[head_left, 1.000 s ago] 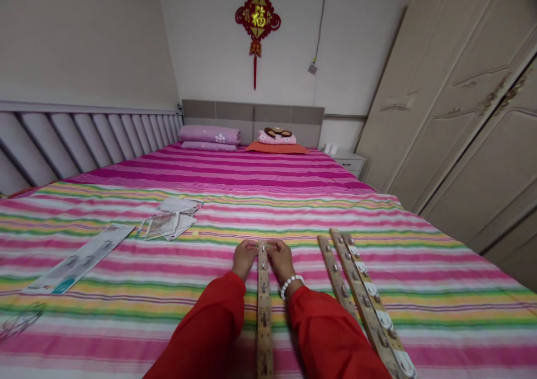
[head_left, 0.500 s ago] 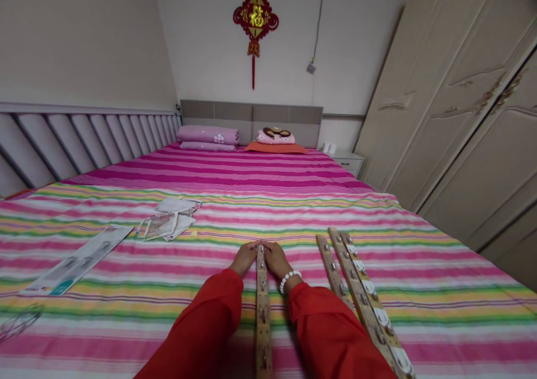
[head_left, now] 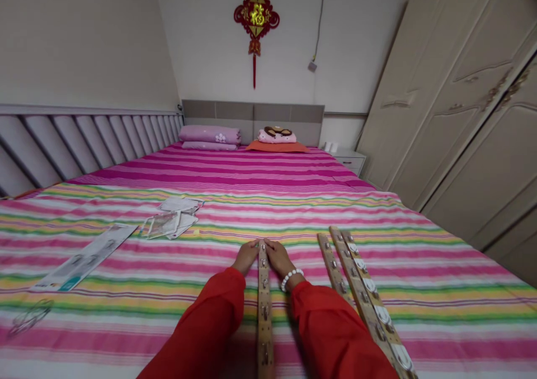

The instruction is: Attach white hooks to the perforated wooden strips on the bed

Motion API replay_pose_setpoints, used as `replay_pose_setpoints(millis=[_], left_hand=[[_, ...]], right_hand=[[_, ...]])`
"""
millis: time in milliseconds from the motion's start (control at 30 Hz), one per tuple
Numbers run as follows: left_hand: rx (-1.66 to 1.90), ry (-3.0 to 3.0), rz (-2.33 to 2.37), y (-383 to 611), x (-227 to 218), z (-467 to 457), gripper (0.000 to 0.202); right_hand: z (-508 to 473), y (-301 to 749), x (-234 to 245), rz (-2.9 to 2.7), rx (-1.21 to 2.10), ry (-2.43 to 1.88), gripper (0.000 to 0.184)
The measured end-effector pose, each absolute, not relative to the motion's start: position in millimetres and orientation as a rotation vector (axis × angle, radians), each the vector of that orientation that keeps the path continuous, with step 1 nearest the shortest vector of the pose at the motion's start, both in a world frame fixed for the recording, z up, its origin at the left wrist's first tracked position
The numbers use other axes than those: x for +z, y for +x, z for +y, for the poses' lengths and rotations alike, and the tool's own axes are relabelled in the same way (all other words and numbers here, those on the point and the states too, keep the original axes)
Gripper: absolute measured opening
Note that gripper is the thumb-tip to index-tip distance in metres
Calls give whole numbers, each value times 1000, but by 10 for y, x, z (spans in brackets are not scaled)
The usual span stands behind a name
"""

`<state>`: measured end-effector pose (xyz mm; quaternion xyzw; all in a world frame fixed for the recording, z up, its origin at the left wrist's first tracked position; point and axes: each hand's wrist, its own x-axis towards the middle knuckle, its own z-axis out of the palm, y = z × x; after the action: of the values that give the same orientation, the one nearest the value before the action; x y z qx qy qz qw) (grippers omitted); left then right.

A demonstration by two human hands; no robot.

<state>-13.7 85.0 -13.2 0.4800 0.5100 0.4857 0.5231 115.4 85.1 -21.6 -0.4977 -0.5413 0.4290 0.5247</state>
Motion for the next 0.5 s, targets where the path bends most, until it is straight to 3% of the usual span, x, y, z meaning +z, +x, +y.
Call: replay_pose_setpoints(millis=[267,500], left_hand=[[1236,1065,1284,-215,-142,755,37],[1246,1046,1335,-280,-133,506,30]], right_hand=[[764,1182,-207,-1098,1126,-1161,34],[562,1155,-134,-943,1218,-1153,24]])
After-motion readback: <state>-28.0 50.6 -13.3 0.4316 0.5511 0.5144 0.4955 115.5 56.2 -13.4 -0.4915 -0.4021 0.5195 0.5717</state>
